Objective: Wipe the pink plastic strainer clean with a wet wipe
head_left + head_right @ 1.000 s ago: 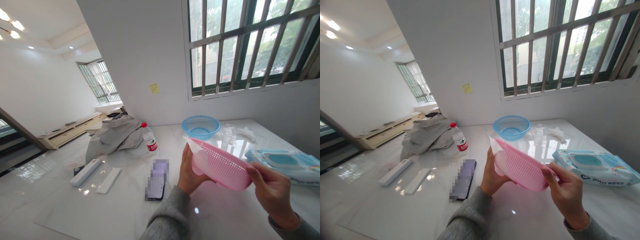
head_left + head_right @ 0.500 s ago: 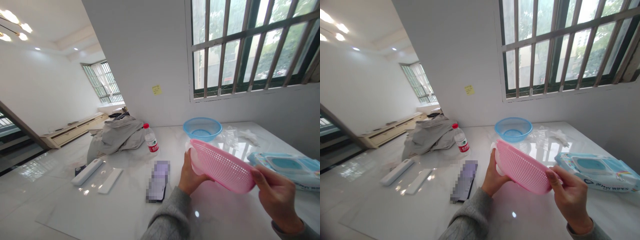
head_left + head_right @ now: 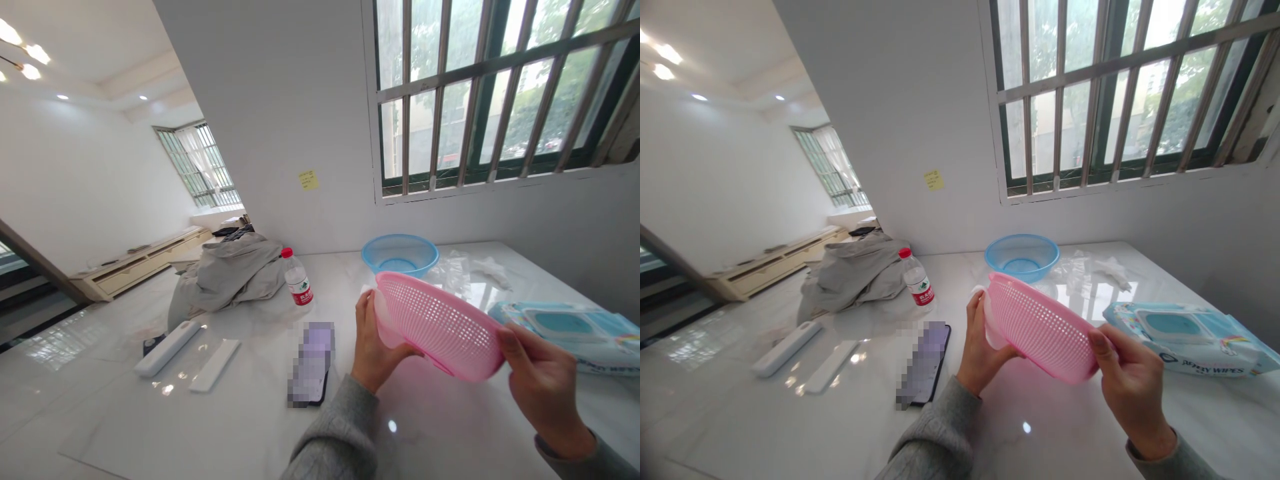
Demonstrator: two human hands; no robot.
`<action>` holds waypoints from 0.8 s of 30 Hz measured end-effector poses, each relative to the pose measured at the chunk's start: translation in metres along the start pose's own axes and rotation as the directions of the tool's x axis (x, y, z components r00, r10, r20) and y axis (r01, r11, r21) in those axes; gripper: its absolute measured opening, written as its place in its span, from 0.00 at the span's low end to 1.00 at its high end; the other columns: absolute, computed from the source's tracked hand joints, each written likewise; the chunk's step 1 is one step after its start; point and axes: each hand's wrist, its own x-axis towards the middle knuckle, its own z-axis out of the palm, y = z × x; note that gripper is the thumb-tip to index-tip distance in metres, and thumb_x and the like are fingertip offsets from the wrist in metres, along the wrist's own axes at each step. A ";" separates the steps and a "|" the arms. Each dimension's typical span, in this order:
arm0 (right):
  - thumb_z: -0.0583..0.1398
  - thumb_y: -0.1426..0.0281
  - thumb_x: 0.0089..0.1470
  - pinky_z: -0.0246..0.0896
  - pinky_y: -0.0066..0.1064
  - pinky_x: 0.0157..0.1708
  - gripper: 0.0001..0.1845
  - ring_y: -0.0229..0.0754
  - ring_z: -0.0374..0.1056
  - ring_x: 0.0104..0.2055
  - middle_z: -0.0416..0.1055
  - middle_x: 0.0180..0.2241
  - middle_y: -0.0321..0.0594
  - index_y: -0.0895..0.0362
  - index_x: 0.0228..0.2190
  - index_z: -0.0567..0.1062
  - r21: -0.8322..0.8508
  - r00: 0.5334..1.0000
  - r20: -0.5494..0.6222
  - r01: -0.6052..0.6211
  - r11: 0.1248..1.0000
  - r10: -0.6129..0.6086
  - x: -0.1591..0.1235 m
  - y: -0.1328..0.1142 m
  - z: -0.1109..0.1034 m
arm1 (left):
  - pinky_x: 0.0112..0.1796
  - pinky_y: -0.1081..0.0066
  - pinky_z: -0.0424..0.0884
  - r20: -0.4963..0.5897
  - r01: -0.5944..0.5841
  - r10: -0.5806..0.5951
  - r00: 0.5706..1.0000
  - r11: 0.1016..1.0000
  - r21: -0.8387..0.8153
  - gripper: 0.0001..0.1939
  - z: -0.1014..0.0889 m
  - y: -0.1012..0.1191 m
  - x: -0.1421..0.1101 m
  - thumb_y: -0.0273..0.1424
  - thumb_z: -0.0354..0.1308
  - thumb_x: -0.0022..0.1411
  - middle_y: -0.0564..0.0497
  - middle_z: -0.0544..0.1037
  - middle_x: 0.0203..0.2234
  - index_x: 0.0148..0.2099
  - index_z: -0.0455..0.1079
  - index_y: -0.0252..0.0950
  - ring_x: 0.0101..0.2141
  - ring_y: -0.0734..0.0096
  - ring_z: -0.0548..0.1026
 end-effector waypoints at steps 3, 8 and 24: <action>0.63 0.48 0.62 0.51 0.35 0.20 0.28 0.43 0.56 0.20 0.61 0.15 0.36 0.49 0.16 0.70 -0.006 1.000 0.009 -0.021 1.000 0.021 -0.001 -0.001 0.000 | 0.69 0.33 0.55 0.016 0.015 -0.014 1.000 0.996 -0.093 0.71 0.002 0.001 -0.001 0.47 0.85 0.37 0.37 0.57 0.71 0.76 0.49 0.46 0.72 0.32 0.56; 0.65 0.47 0.59 0.49 0.37 0.20 0.28 0.43 0.54 0.19 0.60 0.15 0.37 0.49 0.16 0.71 0.012 0.999 -0.009 -0.046 0.999 0.046 -0.003 -0.002 0.001 | 0.68 0.38 0.59 0.055 0.018 -0.004 0.998 0.970 -0.241 0.70 0.003 0.004 0.002 0.41 0.86 0.38 0.40 0.63 0.69 0.76 0.50 0.49 0.69 0.38 0.62; 0.70 0.45 0.49 0.53 0.38 0.16 0.28 0.46 0.58 0.17 0.63 0.14 0.40 0.48 0.12 0.72 0.099 0.997 0.004 -0.079 0.992 0.079 0.004 0.021 -0.007 | 0.68 0.39 0.61 0.137 0.194 -0.150 0.979 0.884 -0.425 0.72 0.005 0.005 0.002 0.34 0.86 0.35 0.39 0.61 0.71 0.76 0.48 0.47 0.69 0.38 0.62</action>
